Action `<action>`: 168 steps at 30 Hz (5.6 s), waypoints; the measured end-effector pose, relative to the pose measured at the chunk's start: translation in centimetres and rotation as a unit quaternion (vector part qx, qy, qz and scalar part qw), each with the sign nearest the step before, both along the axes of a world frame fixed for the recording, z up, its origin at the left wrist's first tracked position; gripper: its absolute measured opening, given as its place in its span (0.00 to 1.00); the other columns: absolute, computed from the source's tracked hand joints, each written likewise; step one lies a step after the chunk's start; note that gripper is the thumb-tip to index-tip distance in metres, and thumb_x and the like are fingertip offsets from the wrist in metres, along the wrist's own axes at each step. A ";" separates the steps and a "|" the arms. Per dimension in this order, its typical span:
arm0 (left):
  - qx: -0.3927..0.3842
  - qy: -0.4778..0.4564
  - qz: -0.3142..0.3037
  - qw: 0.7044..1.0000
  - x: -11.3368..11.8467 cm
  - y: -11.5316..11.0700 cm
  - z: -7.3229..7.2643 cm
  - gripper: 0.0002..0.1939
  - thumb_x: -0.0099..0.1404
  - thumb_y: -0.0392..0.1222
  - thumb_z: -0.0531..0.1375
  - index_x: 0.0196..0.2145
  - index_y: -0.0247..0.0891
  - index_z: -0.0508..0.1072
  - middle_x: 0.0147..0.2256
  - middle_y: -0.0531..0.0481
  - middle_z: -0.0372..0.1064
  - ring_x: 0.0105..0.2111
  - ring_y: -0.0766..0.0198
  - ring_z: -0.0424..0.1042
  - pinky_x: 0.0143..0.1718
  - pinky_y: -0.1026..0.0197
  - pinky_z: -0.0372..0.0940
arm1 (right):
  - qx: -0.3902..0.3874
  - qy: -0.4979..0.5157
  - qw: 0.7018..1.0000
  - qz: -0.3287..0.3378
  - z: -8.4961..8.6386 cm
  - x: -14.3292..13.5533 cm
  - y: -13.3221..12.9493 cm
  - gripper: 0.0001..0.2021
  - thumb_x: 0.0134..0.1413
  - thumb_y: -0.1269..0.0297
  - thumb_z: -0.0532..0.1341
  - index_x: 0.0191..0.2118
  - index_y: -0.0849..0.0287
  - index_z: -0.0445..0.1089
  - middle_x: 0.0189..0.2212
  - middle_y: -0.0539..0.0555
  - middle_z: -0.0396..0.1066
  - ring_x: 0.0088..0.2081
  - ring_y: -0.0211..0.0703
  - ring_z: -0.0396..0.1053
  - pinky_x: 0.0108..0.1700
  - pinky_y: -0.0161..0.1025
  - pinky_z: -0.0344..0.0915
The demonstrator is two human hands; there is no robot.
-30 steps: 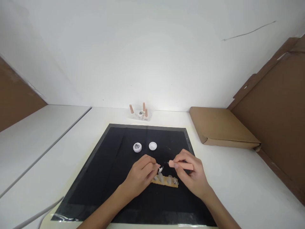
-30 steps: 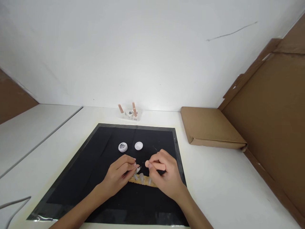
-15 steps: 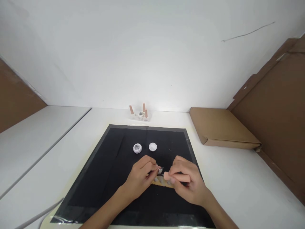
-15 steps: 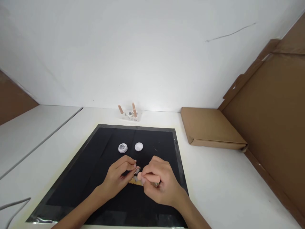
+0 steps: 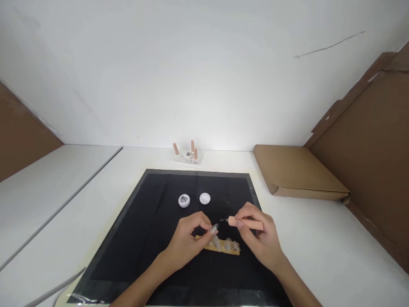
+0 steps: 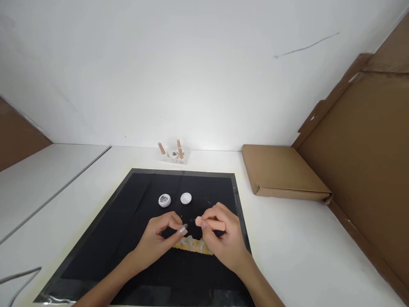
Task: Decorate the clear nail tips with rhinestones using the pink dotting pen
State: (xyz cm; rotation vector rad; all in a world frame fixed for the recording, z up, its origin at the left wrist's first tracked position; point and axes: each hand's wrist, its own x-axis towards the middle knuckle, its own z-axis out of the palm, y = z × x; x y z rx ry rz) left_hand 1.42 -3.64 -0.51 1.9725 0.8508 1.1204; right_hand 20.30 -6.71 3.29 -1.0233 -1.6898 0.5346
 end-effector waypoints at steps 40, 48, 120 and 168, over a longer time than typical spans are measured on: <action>-0.299 -0.140 -0.065 0.942 0.4 0.0 0.2 0.14 0.53 0.37 0.65 0.20 0.35 0.62 0.22 0.56 0.63 0.23 0.70 0.66 0.25 0.67 0.62 | 0.047 -0.029 0.997 0.052 0.5 -0.6 -0.1 0.05 0.50 0.75 0.57 0.30 0.57 0.66 0.21 0.50 0.66 0.24 0.39 0.62 0.25 0.36 0.60; -0.305 -0.150 -0.066 0.938 0.4 0.1 0.0 0.14 0.52 0.39 0.66 0.20 0.34 0.63 0.23 0.56 0.63 0.22 0.71 0.66 0.25 0.67 0.62 | 0.054 -0.026 0.997 0.046 0.6 -0.5 -0.2 0.06 0.49 0.75 0.57 0.29 0.57 0.65 0.21 0.50 0.65 0.24 0.39 0.61 0.24 0.36 0.60; -0.131 -0.059 -0.062 0.988 0.4 0.3 0.1 0.09 0.53 0.25 0.58 0.21 0.35 0.64 0.24 0.53 0.64 0.24 0.70 0.64 0.26 0.67 0.59 | 0.082 -0.035 0.992 0.087 0.3 -0.3 0.0 0.07 0.46 0.77 0.56 0.29 0.58 0.65 0.19 0.48 0.63 0.23 0.38 0.58 0.24 0.35 0.57; 0.187 0.024 0.003 0.982 0.1 0.3 0.4 0.08 0.58 0.26 0.57 0.27 0.37 0.64 0.25 0.50 0.66 0.25 0.68 0.67 0.26 0.67 0.63 | 0.099 0.004 0.995 -0.029 0.1 0.0 -0.4 0.05 0.53 0.74 0.55 0.30 0.56 0.62 0.19 0.47 0.63 0.19 0.35 0.61 0.21 0.32 0.58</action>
